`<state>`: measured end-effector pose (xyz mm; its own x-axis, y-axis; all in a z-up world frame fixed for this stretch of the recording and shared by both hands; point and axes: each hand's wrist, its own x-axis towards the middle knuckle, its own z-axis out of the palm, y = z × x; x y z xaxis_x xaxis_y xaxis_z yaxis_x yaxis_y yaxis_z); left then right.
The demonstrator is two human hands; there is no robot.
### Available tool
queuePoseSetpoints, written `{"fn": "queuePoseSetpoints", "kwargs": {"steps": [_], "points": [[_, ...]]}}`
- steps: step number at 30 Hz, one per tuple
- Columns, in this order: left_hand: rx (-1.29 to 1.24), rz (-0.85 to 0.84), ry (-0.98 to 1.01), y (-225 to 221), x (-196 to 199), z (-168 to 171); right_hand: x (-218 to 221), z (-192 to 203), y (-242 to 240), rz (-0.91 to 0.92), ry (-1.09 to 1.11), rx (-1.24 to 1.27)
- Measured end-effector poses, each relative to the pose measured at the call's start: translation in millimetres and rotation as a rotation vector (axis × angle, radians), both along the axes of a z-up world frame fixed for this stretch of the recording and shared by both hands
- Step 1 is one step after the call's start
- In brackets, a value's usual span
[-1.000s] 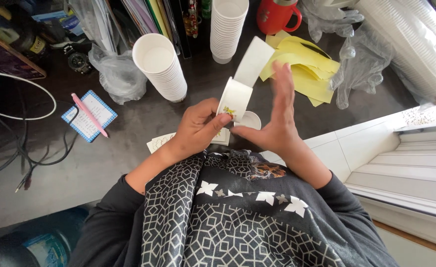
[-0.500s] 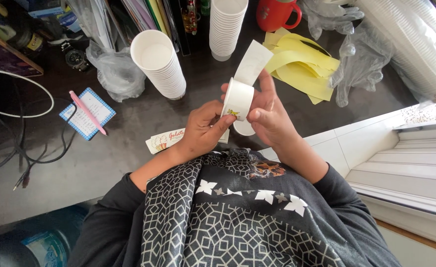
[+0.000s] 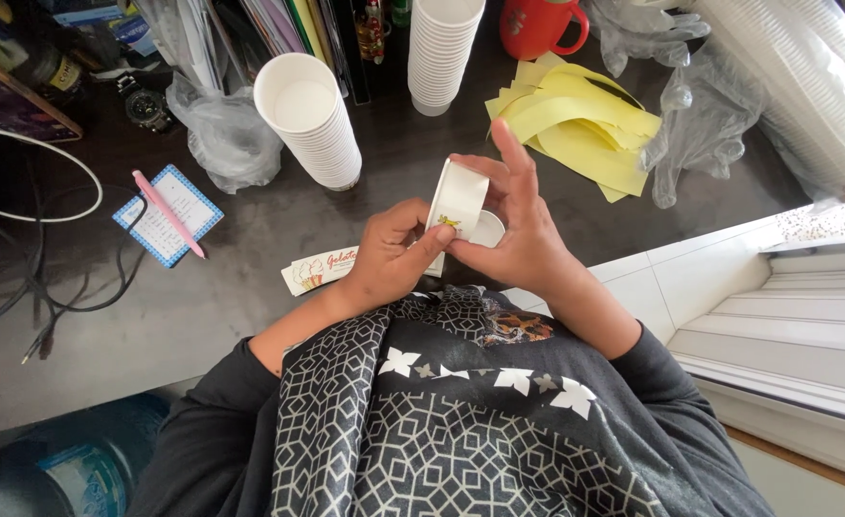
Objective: Applying branding adhesive wraps to paper gelato cups.
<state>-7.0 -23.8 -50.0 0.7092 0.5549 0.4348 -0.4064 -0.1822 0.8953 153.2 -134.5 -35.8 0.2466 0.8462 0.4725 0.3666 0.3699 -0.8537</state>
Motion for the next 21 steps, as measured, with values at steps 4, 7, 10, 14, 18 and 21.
{"fn": "queuePoseSetpoints", "kwargs": {"steps": [4,7,10,14,18,21], "points": [[-0.051,-0.059,0.019,0,-1,15,-3,8,0,-0.065,-0.111,-0.025],[-0.192,-0.12,0.024,-4,1,18,-4,9,-2,-0.117,-0.182,-0.049],[-0.271,-0.138,0.063,-4,4,15,-5,7,-3,-0.152,-0.261,-0.035],[-0.385,-0.129,0.112,-4,9,5,-6,7,-4,-0.207,-0.37,-0.047],[-0.33,-0.146,0.174,-5,6,0,-8,11,-4,-0.207,-0.234,-0.097],[-0.23,-0.152,0.125,-11,4,29,-2,8,-7,-0.187,-0.201,-0.115]]}}
